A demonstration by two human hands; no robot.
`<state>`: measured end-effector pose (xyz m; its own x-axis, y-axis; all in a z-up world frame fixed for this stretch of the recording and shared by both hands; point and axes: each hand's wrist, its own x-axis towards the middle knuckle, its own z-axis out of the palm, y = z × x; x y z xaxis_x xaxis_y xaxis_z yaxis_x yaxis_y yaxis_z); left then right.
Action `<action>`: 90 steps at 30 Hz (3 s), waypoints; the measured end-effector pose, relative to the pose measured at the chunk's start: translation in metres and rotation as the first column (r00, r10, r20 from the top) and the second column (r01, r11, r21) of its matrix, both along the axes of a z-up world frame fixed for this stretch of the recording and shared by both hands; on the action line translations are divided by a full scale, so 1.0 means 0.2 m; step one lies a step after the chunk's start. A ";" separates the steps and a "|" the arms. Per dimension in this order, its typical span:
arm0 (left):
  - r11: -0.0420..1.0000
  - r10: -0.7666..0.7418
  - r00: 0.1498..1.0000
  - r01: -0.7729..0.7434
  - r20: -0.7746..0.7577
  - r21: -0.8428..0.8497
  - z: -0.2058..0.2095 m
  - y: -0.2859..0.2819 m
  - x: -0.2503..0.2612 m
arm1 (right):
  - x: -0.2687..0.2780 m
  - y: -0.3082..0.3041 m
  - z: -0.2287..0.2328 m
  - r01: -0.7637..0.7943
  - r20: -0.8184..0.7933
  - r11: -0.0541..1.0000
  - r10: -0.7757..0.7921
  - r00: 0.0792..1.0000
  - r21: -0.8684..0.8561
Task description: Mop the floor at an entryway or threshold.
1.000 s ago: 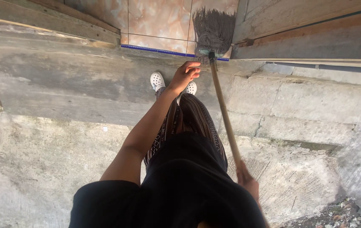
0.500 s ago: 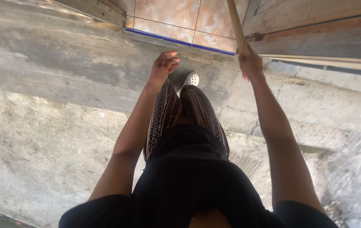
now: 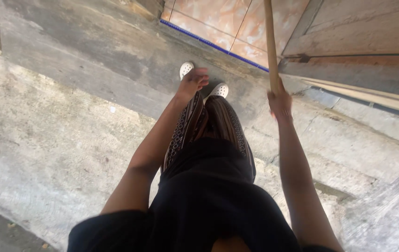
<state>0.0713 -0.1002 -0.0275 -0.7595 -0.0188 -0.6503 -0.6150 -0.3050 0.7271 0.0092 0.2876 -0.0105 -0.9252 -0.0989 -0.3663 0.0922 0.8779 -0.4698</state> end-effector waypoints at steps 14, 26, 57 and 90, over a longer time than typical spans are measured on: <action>0.993 -0.060 0.997 0.065 -0.050 0.099 -0.06 0.15 -0.10 | 1.34 0.82 1.00 -0.052 0.442 0.927 -0.127 0.888 0.371; 1.000 0.005 0.998 -0.005 0.065 0.005 0.00 -0.33 -0.14 | 0.28 0.52 0.92 -0.591 0.428 0.710 0.431 0.795 0.383; 0.987 -0.158 0.987 0.157 -0.018 -0.029 0.12 0.02 -0.36 | 1.48 0.17 1.00 0.357 0.478 0.887 -0.460 0.748 0.294; 0.977 0.195 0.976 -0.185 0.094 -0.109 0.31 -1.03 -0.35 | -1.10 -1.84 0.13 -0.426 0.341 0.902 0.380 0.860 0.071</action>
